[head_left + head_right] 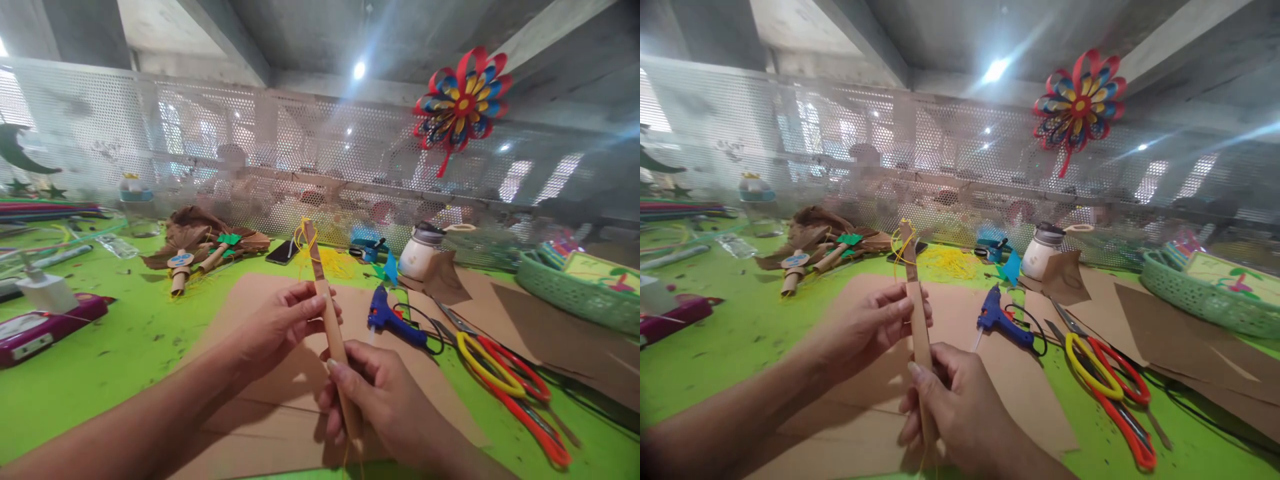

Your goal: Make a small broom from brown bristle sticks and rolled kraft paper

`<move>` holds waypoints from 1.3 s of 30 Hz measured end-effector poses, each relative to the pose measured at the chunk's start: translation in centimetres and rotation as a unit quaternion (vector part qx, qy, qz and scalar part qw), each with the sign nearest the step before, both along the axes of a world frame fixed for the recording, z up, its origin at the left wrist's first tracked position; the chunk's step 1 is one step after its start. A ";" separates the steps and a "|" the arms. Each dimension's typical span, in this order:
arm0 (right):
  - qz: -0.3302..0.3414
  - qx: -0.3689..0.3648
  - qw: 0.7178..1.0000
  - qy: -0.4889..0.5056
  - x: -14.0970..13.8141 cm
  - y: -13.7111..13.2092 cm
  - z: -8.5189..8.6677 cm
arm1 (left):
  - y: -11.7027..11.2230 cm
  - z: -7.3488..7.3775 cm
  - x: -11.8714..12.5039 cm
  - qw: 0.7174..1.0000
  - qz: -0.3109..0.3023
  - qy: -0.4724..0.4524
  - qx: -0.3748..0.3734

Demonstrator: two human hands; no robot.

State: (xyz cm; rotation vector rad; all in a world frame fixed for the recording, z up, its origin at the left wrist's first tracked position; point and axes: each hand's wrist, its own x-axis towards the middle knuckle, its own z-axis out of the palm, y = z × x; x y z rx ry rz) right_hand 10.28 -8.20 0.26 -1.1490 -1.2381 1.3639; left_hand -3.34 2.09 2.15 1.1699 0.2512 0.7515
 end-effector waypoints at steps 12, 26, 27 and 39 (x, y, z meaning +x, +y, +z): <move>0.027 -0.001 1.000 0.015 -0.4 -0.3 -0.5 | -0.3 0.4 -0.4 1.000 -0.017 -0.018 -0.013; -0.050 0.131 0.975 -0.173 0.5 -0.4 0.6 | -0.5 -0.3 -0.1 0.997 -0.051 0.034 -0.046; -0.081 0.178 0.956 -0.218 1.1 -0.5 1.0 | -0.5 -0.3 -0.1 0.996 -0.070 0.046 -0.043; -0.174 0.333 0.873 -0.310 2.8 -0.1 2.3 | -1.1 -0.1 0.0 0.978 -0.161 0.129 0.024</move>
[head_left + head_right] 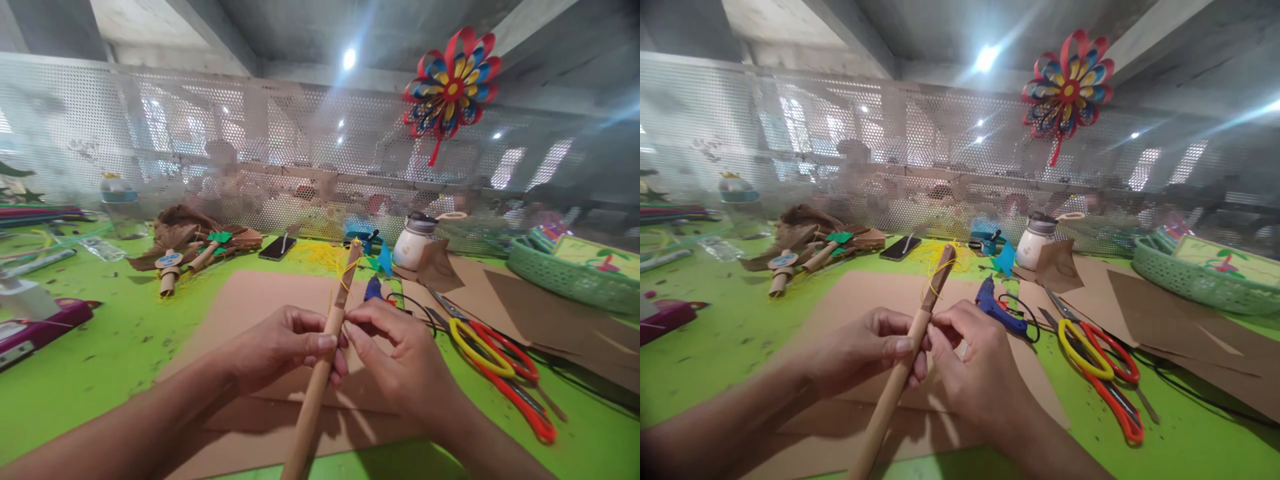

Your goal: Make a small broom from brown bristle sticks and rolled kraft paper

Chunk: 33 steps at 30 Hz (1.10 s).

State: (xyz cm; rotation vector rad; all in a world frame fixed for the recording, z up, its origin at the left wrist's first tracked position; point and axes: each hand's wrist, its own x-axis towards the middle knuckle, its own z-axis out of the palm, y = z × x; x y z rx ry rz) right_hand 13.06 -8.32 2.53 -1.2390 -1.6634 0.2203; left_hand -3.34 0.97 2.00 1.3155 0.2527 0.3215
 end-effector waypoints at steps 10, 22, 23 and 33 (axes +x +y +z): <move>-0.039 0.015 0.998 -0.039 -0.2 0.1 -0.3 | -0.1 0.0 0.1 0.999 0.006 0.016 0.050; -0.057 0.052 0.997 -0.011 -0.1 -0.1 -0.1 | 0.3 -0.4 0.1 0.999 0.036 -0.020 -0.005; -0.059 0.049 0.997 0.003 -0.1 -0.1 -0.1 | 0.4 -0.4 0.0 0.999 0.037 -0.024 -0.019; 0.218 -0.191 0.951 0.111 1.5 -1.6 1.3 | 0.7 -0.4 0.1 0.996 0.057 -0.048 -0.055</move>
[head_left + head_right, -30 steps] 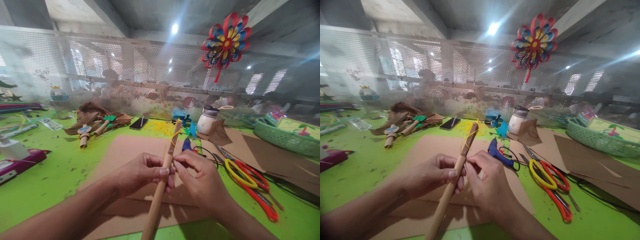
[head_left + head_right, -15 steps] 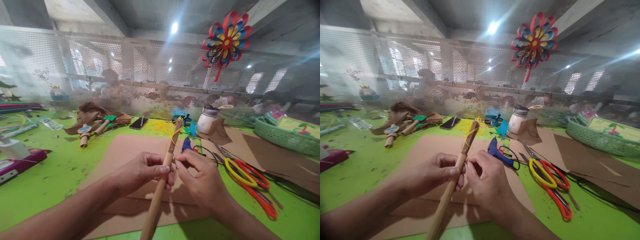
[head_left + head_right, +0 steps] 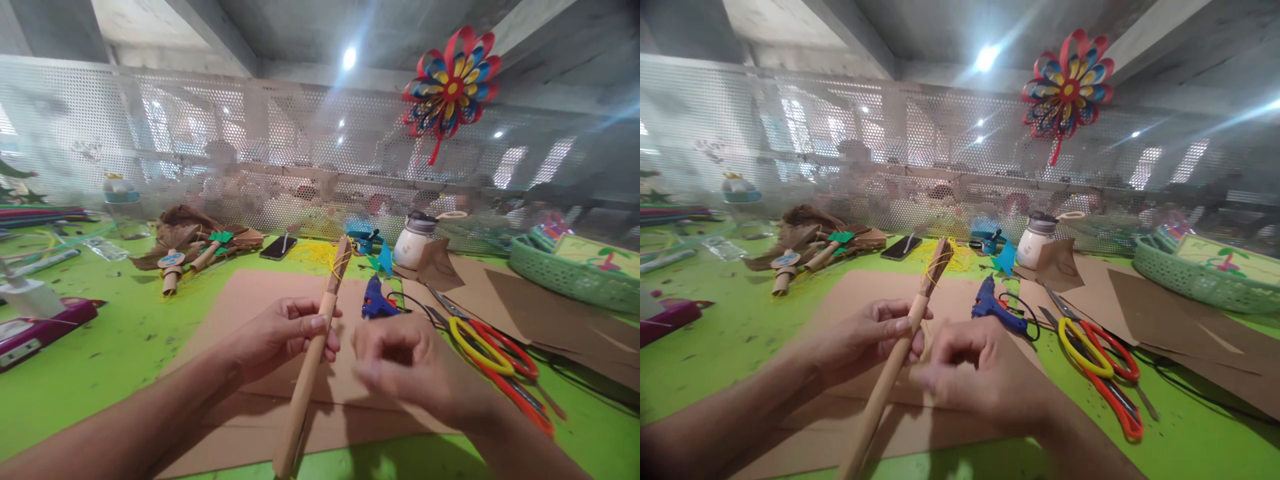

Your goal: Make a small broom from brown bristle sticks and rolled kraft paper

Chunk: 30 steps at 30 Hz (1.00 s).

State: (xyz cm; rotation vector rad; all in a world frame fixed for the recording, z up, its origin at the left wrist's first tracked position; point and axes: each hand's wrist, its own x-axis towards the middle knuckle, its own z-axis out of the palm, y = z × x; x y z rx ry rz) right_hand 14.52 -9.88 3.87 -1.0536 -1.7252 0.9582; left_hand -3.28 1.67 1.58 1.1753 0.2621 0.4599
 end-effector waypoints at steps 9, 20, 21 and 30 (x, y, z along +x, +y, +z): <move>0.005 0.033 0.996 -0.079 0.0 0.1 0.7 | 0.3 -0.2 0.0 0.999 -0.021 -0.022 0.010; -0.223 0.251 0.924 -0.185 -0.8 2.0 -2.3 | -0.7 -0.4 0.6 0.998 -0.010 0.011 0.062; -0.225 0.258 0.918 -0.198 -0.8 2.0 -2.4 | -0.8 -0.4 0.6 0.997 -0.006 0.018 0.071; -0.237 0.282 0.888 -0.276 -0.7 2.2 -2.7 | -0.7 -0.3 0.5 0.993 0.003 0.066 0.102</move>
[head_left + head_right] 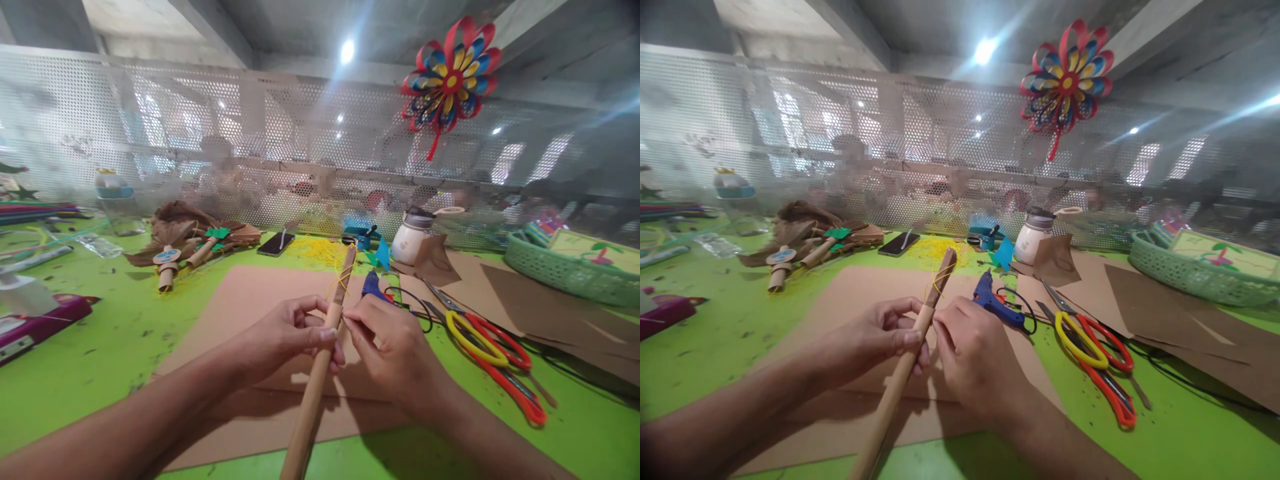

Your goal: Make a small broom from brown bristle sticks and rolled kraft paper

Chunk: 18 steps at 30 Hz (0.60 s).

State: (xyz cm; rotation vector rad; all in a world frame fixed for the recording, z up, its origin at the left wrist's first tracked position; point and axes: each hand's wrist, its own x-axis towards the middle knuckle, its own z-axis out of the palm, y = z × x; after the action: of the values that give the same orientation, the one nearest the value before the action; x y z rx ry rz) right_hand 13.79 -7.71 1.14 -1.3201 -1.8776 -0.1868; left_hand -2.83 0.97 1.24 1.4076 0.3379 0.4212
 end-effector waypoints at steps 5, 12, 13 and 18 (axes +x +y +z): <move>0.018 -0.006 1.000 -0.004 0.0 0.1 -0.1 | 0.1 -0.2 0.0 1.000 -0.008 0.002 0.001; 0.025 -0.006 1.000 -0.002 -0.1 0.0 0.1 | 0.1 -0.4 -0.1 1.000 -0.019 0.002 0.004; 0.023 -0.004 1.000 0.001 -0.2 -0.1 0.1 | 0.1 -0.5 -0.1 1.000 -0.020 -0.001 0.002; 0.045 -0.002 0.998 0.032 -0.8 -0.7 0.5 | 0.5 -0.9 0.1 1.000 0.003 -0.017 -0.008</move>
State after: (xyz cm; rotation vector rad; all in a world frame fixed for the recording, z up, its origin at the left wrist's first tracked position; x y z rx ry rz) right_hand 12.99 -8.42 1.60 -1.2274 -1.8800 -0.0930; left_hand -2.73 1.42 0.33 1.3823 0.3174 0.4451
